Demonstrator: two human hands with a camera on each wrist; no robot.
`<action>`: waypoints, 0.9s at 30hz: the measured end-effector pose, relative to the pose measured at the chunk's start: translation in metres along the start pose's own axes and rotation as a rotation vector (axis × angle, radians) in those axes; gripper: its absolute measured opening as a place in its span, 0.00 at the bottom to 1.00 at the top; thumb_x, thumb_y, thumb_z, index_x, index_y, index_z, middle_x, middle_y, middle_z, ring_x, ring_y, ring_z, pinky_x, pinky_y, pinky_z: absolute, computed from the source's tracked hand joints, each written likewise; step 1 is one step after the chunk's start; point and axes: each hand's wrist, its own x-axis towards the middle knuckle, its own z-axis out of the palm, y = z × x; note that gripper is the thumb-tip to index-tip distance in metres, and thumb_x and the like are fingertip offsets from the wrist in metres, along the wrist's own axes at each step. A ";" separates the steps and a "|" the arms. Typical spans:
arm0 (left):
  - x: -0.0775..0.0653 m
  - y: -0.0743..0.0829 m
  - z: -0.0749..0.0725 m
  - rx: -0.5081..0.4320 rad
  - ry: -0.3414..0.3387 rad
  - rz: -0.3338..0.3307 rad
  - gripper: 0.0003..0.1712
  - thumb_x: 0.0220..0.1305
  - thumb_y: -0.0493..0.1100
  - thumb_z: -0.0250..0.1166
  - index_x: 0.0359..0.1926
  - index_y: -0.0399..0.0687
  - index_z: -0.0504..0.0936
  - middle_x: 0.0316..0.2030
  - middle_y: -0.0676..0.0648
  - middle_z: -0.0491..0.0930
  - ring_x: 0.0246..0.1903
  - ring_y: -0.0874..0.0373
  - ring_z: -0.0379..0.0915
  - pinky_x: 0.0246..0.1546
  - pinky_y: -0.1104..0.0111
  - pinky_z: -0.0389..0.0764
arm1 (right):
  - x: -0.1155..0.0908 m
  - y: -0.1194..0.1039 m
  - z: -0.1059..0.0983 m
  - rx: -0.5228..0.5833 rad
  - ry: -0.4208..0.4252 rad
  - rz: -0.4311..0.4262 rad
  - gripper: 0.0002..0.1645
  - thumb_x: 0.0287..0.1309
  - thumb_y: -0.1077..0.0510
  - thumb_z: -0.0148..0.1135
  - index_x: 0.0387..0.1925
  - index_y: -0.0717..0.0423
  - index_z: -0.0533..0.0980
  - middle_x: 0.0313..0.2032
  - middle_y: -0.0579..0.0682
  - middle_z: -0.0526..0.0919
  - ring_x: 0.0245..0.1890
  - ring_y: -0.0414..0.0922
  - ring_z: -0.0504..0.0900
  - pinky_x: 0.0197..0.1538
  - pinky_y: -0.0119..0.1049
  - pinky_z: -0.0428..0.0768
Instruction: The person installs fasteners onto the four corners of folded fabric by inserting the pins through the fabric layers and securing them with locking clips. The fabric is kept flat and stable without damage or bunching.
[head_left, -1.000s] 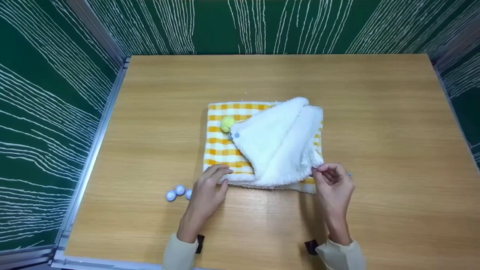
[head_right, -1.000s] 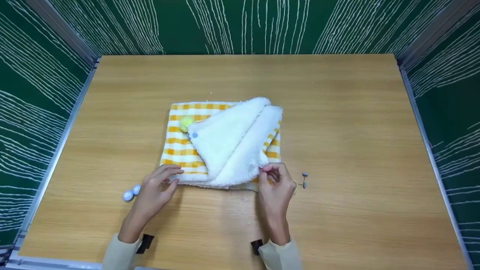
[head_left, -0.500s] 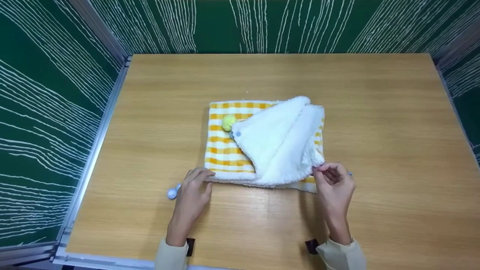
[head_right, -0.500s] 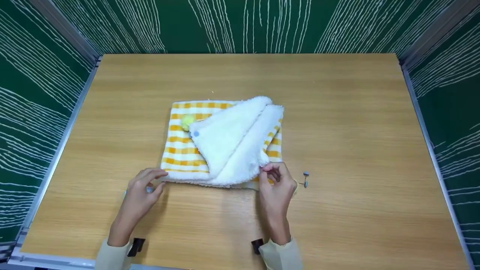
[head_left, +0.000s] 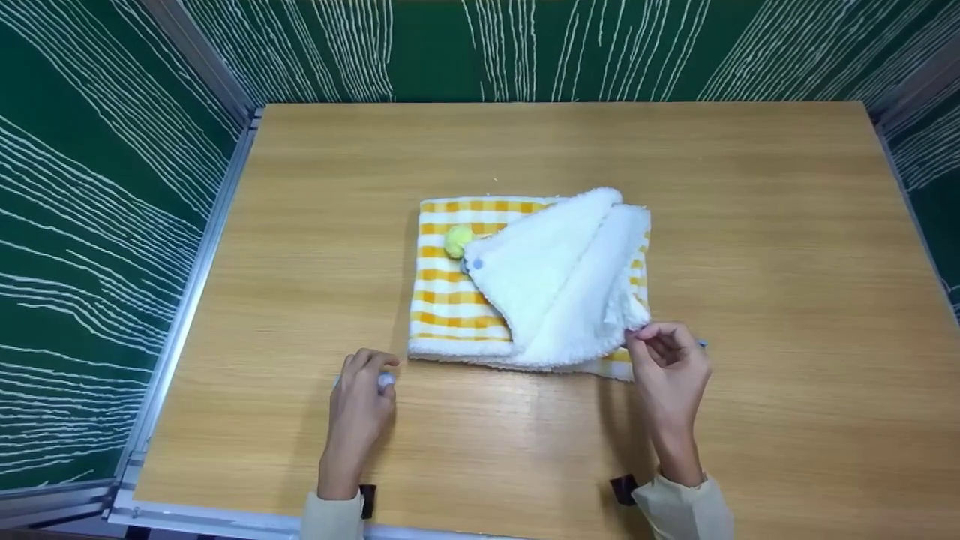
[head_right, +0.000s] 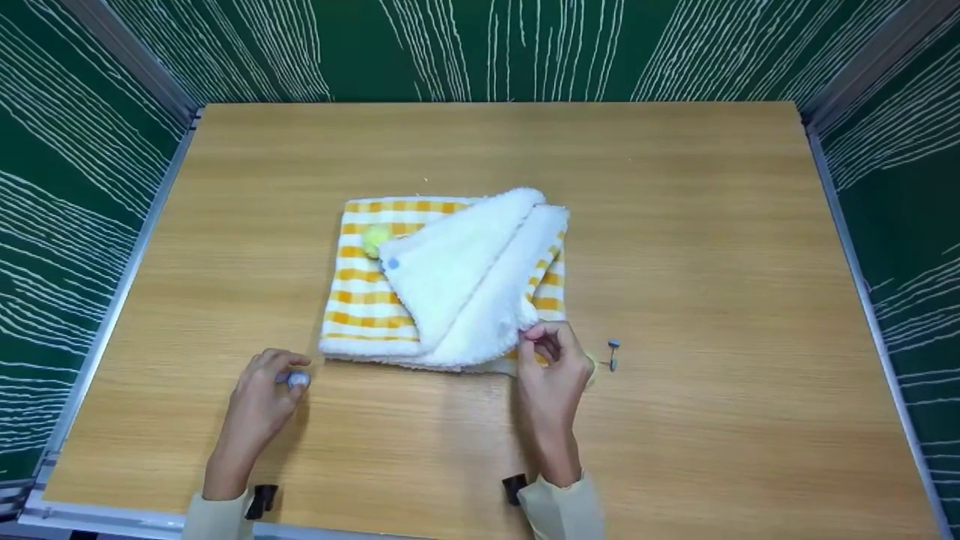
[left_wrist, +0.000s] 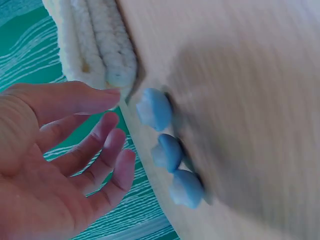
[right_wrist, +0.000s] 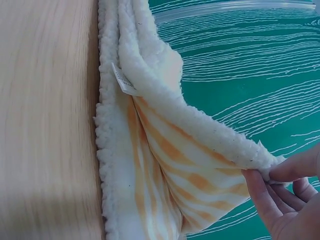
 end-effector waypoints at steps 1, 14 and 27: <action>-0.001 -0.002 0.000 0.006 -0.009 -0.012 0.17 0.47 0.22 0.65 0.39 0.40 0.83 0.40 0.44 0.78 0.42 0.48 0.72 0.37 0.56 0.79 | 0.000 -0.001 0.000 -0.002 -0.001 -0.001 0.05 0.47 0.79 0.60 0.25 0.79 0.71 0.27 0.54 0.79 0.30 0.38 0.82 0.36 0.26 0.80; -0.005 -0.012 0.004 -0.020 -0.038 -0.051 0.13 0.51 0.21 0.62 0.39 0.33 0.82 0.39 0.42 0.78 0.43 0.46 0.75 0.43 0.56 0.79 | 0.002 0.022 -0.003 -0.022 0.001 0.016 0.04 0.49 0.78 0.61 0.27 0.77 0.72 0.30 0.58 0.79 0.31 0.40 0.83 0.38 0.29 0.81; -0.007 -0.005 0.007 0.012 -0.049 -0.015 0.08 0.52 0.25 0.65 0.35 0.34 0.83 0.37 0.42 0.78 0.42 0.46 0.75 0.37 0.56 0.80 | -0.002 -0.001 -0.001 0.017 -0.006 -0.004 0.06 0.46 0.79 0.61 0.25 0.80 0.71 0.26 0.59 0.79 0.28 0.39 0.82 0.35 0.26 0.80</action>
